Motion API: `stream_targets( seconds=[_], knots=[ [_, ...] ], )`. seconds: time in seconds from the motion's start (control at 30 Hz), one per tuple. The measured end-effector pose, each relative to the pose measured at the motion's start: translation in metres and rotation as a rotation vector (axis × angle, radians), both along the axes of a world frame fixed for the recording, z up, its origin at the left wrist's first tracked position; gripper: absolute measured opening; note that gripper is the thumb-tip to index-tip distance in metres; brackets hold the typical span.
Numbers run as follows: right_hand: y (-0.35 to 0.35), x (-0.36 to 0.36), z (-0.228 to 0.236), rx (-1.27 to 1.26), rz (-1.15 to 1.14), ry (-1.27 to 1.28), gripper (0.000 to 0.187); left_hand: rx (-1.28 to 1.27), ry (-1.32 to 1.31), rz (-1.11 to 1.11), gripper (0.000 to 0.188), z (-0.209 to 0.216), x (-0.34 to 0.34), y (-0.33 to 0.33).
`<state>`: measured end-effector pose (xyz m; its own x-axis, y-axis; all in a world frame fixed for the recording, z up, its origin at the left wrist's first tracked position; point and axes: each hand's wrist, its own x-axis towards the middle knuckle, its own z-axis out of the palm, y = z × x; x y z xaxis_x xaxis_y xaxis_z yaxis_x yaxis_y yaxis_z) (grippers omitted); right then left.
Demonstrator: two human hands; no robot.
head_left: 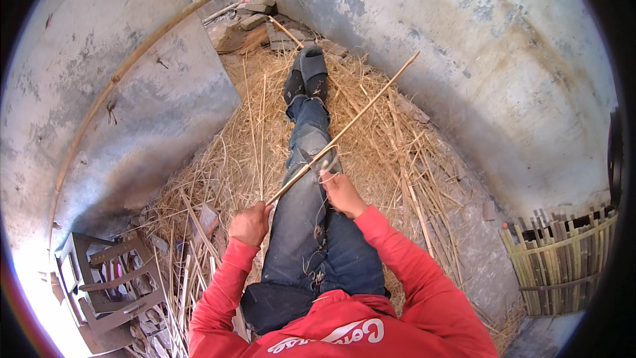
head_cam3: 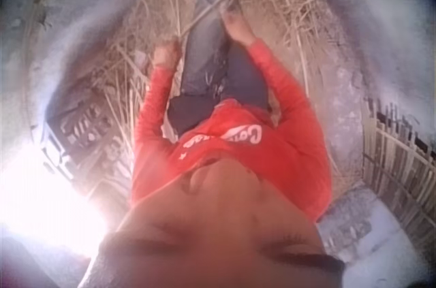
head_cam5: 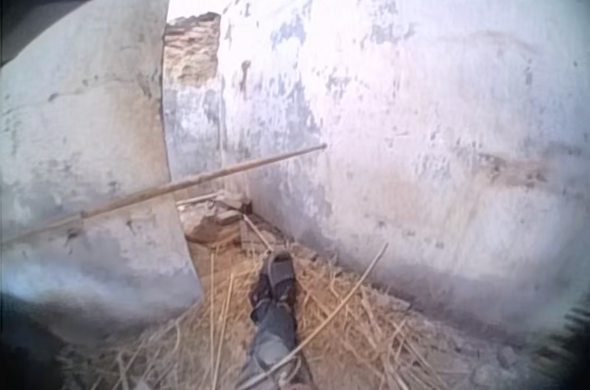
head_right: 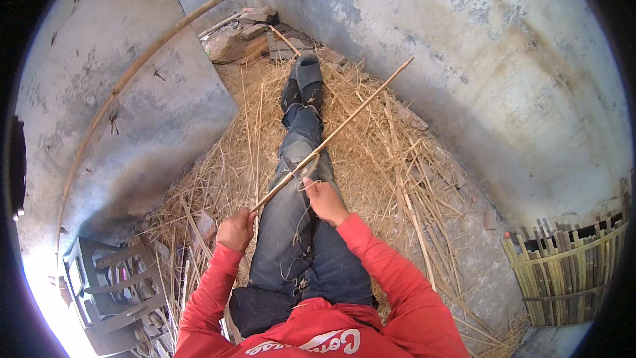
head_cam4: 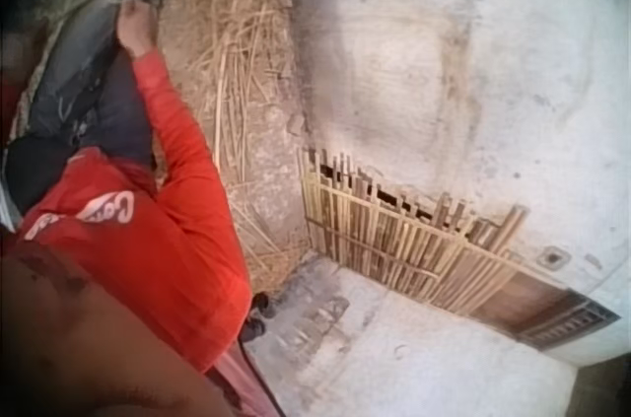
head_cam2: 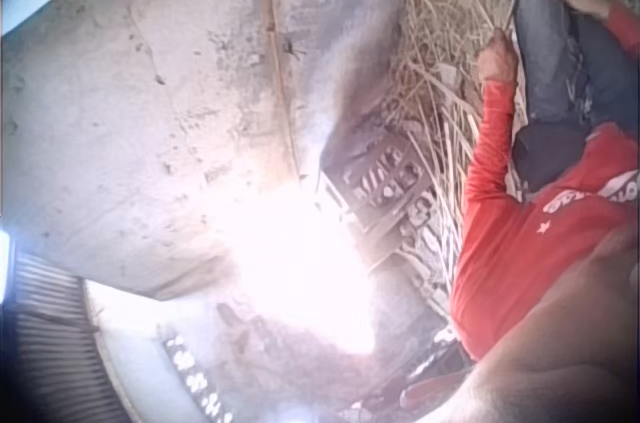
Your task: The person scrapes a long wood stalk using a knife while sitting on a straw-covered floor.
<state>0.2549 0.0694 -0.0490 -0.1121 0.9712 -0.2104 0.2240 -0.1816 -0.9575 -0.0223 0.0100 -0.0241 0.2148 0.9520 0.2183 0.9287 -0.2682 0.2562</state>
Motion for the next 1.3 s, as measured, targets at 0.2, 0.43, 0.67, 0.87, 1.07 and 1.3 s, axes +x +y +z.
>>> stream_targets(
  seconds=[0.2, 0.43, 0.67, 0.87, 1.07, 1.3],
  knots=[
    [0.007, 0.021, 0.040, -0.691, 0.241, 0.725, 0.049, 0.028, -0.017, 0.040, 0.031, 0.006, -0.005, -0.012],
    [0.019, 0.002, 0.041, 0.395, -0.045, 0.196, 0.025, -0.007, 0.022, 0.065, 0.022, 0.015, -0.005, -0.016],
    [0.019, -0.013, 0.052, 0.598, -0.108, -0.060, 0.022, 0.011, 0.000, 0.067, 0.022, 0.014, -0.004, -0.018],
    [-0.017, -0.024, 0.060, 0.418, -0.088, -0.106, 0.018, -0.020, -0.027, 0.045, 0.027, 0.016, 0.004, -0.024],
    [-0.033, -0.020, 0.063, 0.380, -0.099, -0.068, 0.020, -0.074, -0.070, 0.075, 0.031, 0.023, 0.017, -0.038],
    [-0.082, -0.061, 0.080, 0.662, 0.217, -0.009, 0.022, -0.166, -0.143, 0.168, 0.035, 0.033, 0.030, -0.029]
  ],
)
